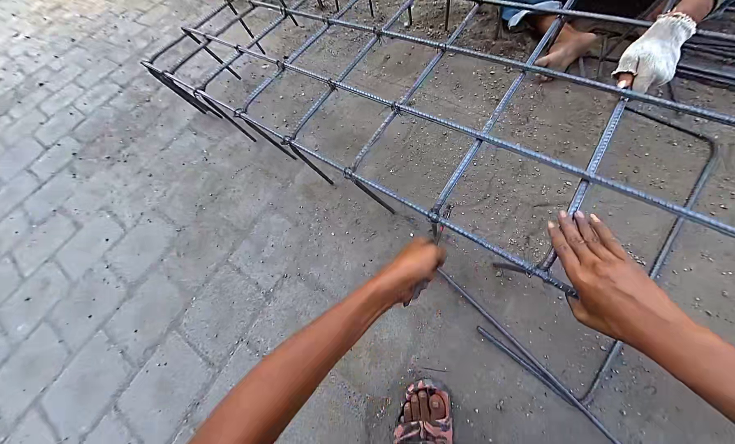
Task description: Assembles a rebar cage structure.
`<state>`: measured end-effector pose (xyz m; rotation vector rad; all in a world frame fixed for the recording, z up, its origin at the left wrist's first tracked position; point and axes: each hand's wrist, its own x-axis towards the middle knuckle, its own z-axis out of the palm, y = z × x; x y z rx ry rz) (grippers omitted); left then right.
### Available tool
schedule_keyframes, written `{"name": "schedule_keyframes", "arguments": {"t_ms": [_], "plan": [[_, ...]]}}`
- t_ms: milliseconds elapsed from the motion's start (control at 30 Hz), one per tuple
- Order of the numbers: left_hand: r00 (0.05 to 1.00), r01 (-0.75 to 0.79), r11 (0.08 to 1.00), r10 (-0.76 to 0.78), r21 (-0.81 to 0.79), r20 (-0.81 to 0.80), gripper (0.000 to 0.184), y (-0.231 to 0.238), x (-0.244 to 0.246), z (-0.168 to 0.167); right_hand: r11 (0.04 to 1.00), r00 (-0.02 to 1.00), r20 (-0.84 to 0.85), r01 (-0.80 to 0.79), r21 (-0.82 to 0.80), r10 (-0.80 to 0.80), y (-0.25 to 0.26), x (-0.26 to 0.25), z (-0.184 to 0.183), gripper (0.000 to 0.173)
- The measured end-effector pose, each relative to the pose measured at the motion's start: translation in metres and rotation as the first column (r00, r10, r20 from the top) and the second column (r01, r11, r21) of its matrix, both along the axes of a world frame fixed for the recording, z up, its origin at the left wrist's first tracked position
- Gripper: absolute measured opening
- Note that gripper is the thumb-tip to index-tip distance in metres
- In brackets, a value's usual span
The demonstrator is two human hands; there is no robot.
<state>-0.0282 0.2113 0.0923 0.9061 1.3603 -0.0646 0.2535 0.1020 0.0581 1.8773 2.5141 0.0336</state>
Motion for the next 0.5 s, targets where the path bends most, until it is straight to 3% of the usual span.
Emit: {"name": "schedule_keyframes", "arguments": {"t_ms": [67, 133, 167, 233, 300, 333, 400, 467, 500], "plan": [[0.996, 0.092, 0.973, -0.094, 0.211, -0.001, 0.009, -0.005, -0.009, -0.008, 0.999, 1.0, -0.01, 0.002, -0.043, -0.003, -0.003, 0.002, 0.0, 0.115], [0.978, 0.207, 0.928, -0.203, 0.31, -0.046, 0.026, -0.018, -0.036, -0.029, 1.0, 1.0, -0.018, 0.01, -0.004, -0.01, 0.0, 0.003, -0.005, 0.117], [0.975, 0.222, 0.938, -0.215, 0.267, -0.055, 0.026, -0.028, -0.047, -0.04, 1.0, 1.0, -0.007, 0.017, -0.012, -0.017, -0.001, 0.003, -0.006, 0.118], [0.989, 0.141, 0.986, -0.135, 0.094, -0.06, 0.005, -0.045, -0.055, -0.055, 1.0, 1.0, 0.014, 0.012, -0.029, -0.012, -0.002, 0.002, -0.003, 0.12], [0.999, 0.02, 0.999, -0.021, -0.045, -0.03, 0.011, -0.031, -0.036, -0.039, 1.0, 1.0, 0.012, 0.007, 0.0, -0.007, -0.001, 0.003, 0.0, 0.123], [1.0, 0.008, 1.0, -0.008, -0.022, -0.014, 0.013, -0.016, -0.022, -0.021, 1.0, 1.0, -0.003, 0.007, 0.017, -0.007, -0.001, 0.002, -0.001, 0.123], [0.99, 0.139, 0.971, -0.141, 0.193, -0.007, 0.005, 0.001, -0.011, -0.005, 1.0, 1.0, -0.018, 0.008, 0.03, -0.007, 0.0, 0.003, -0.003, 0.121], [0.977, 0.208, 0.913, -0.209, 0.35, -0.035, 0.025, -0.021, -0.034, -0.03, 1.0, 0.999, -0.035, 0.003, 0.003, -0.003, -0.002, 0.003, -0.005, 0.122], [0.976, 0.214, 0.914, -0.213, 0.345, -0.043, 0.027, -0.031, -0.047, -0.043, 1.0, 0.999, -0.034, 0.013, 0.028, -0.012, -0.001, 0.003, -0.007, 0.122]]}}
